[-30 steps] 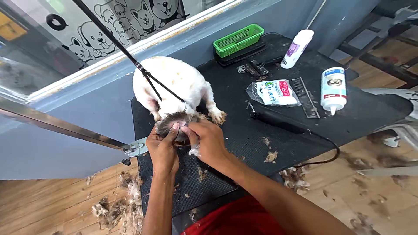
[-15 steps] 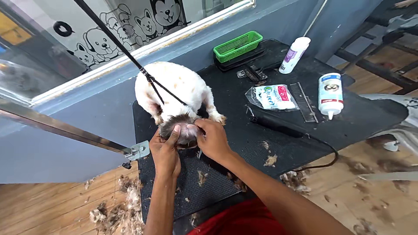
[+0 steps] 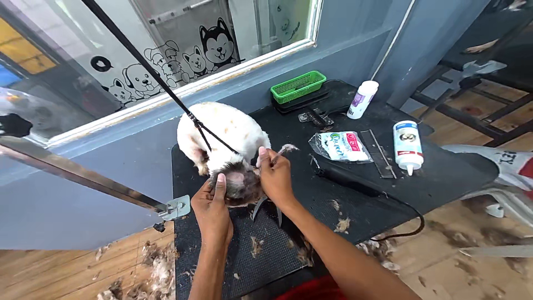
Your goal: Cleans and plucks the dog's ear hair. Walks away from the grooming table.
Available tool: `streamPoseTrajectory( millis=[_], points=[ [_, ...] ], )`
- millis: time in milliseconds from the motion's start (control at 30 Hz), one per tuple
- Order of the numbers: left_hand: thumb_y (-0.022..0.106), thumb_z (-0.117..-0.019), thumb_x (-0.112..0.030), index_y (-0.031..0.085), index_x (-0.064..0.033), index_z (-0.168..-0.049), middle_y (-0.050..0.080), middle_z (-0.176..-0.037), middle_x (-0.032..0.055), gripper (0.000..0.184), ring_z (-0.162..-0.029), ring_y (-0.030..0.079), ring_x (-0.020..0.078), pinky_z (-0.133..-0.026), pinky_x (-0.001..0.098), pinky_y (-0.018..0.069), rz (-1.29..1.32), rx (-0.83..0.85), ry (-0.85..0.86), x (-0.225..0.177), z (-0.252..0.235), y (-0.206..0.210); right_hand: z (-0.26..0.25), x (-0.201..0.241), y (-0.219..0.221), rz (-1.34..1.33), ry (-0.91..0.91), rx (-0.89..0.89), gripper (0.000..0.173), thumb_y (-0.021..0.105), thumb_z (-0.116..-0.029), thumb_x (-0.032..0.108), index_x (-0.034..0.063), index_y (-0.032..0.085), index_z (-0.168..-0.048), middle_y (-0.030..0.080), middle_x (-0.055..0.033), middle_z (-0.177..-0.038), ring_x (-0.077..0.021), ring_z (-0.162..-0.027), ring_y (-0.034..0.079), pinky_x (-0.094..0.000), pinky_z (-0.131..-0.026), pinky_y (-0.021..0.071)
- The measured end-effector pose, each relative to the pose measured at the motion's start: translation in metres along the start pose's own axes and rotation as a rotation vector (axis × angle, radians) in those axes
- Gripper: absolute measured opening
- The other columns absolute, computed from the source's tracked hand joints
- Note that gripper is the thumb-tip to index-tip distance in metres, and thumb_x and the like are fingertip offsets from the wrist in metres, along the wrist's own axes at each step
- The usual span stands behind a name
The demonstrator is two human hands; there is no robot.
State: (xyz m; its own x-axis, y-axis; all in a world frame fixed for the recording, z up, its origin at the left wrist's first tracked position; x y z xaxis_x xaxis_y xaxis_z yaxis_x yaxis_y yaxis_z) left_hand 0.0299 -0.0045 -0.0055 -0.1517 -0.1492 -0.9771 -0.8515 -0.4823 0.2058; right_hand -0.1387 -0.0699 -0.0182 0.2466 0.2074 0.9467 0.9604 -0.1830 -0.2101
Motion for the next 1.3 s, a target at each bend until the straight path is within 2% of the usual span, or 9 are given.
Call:
streamPoseTrajectory(
  millis=[133,200,500,667,733,867,967,1167,1300],
  points=[
    [0.056,-0.1051,-0.012,0.072,0.0,-0.102,0.072,-0.079,0.008,0.021,-0.064,0.068,0.0125,-0.059,0.0274,0.0591,0.02,-0.039,0.004,0.0,0.005,-0.002,0.02,0.025,0.02,0.334,-0.206,0.221,0.036,0.057,-0.1011,0.043,0.0101,0.066,-0.089,0.06,-0.0062,-0.067,-0.026,-0.064,0.064,-0.0496,-0.055,0.0511],
    [0.056,-0.1046,-0.01,0.073,-0.0001,-0.101,0.072,-0.079,0.0072,0.02,-0.064,0.068,0.0114,-0.057,0.0261,0.0576,0.023,-0.068,0.023,0.0,0.005,-0.004,0.021,0.032,0.025,0.426,-0.299,0.184,0.025,0.061,-0.0947,0.027,0.0116,0.065,-0.076,0.058,-0.0055,-0.06,-0.0262,-0.059,0.063,-0.0479,-0.049,0.0468],
    [0.057,-0.1048,-0.015,0.07,-0.0012,-0.1,0.071,-0.08,0.0056,0.019,-0.064,0.068,0.0117,-0.06,0.0274,0.0597,0.102,-0.176,-0.037,-0.01,0.0,-0.018,0.011,-0.002,-0.003,-0.205,0.075,-0.007,0.045,0.05,-0.1071,0.041,0.0112,0.06,-0.074,0.049,-0.0021,-0.057,-0.0129,-0.045,0.043,-0.0304,-0.042,0.0344],
    [0.058,-0.1043,-0.012,0.07,-0.0008,-0.097,0.071,-0.078,0.0064,0.018,-0.062,0.068,0.0115,-0.058,0.0264,0.0593,0.101,-0.16,0.008,-0.012,0.004,-0.008,0.03,0.035,0.02,0.28,-0.216,0.231,0.043,0.056,-0.1022,0.048,0.0084,0.067,-0.092,0.061,-0.0058,-0.068,-0.024,-0.063,0.064,-0.0475,-0.056,0.0531],
    [0.057,-0.1044,-0.011,0.07,-0.0013,-0.097,0.071,-0.076,0.0054,0.018,-0.06,0.067,0.0102,-0.056,0.0247,0.0577,0.075,-0.154,0.046,-0.014,0.007,-0.006,0.034,0.044,0.031,0.431,-0.314,0.202,0.022,0.063,-0.0954,0.029,0.0096,0.066,-0.085,0.059,-0.0066,-0.064,-0.0269,-0.062,0.065,-0.048,-0.052,0.0496],
    [0.058,-0.1045,-0.014,0.07,-0.0016,-0.101,0.071,-0.079,0.005,0.017,-0.062,0.066,0.01,-0.057,0.0242,0.0577,0.114,-0.192,0.031,-0.02,0.001,-0.017,0.039,0.048,0.025,-0.112,-0.418,0.224,0.034,0.054,-0.1026,0.022,0.0097,0.063,-0.072,0.055,0.0009,-0.06,-0.0109,-0.053,0.054,-0.0307,-0.048,0.0454],
    [0.059,-0.104,-0.015,0.07,-0.0031,-0.1,0.071,-0.082,0.0038,0.017,-0.066,0.068,0.0096,-0.06,0.0247,0.0591,0.148,-0.218,-0.034,-0.017,-0.003,-0.023,0.04,0.05,0.005,-0.329,-0.35,0.17,0.032,0.055,-0.1055,0.021,0.0075,0.064,-0.079,0.057,0.0012,-0.065,-0.0057,-0.054,0.052,-0.0229,-0.049,0.0464],
    [0.06,-0.1035,-0.016,0.068,-0.0021,-0.103,0.071,-0.085,0.0061,0.016,-0.071,0.07,0.0129,-0.066,0.029,0.0619,0.203,-0.229,-0.091,-0.016,-0.003,-0.017,0.035,0.032,0.028,0.182,-0.385,0.263,0.036,0.061,-0.1005,0.045,0.0097,0.066,-0.103,0.063,-0.0033,-0.08,-0.0181,-0.071,0.063,-0.0411,-0.062,0.0542],
    [0.059,-0.1039,-0.016,0.067,-0.0038,-0.1,0.07,-0.083,0.0045,0.015,-0.07,0.069,0.0114,-0.065,0.027,0.0607,0.197,-0.228,-0.083,-0.017,-0.002,-0.019,0.039,0.04,0.037,0.21,-0.531,0.207,0.011,0.06,-0.0923,0.01,0.0097,0.071,-0.091,0.068,-0.0045,-0.08,-0.0207,-0.075,0.069,-0.0431,-0.061,0.0555]
  ],
)
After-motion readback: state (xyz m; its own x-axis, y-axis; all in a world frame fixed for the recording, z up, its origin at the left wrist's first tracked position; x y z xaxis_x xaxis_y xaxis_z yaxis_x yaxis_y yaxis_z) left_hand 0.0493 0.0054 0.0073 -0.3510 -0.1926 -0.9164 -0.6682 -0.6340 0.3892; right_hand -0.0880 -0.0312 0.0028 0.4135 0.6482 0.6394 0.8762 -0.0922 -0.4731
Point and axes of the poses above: each hand's wrist, its own z-axis away from the middle knuckle, its own y-axis out of the palm, x = y × z, the point moved 7 cm from there along -z, towards the middle knuckle
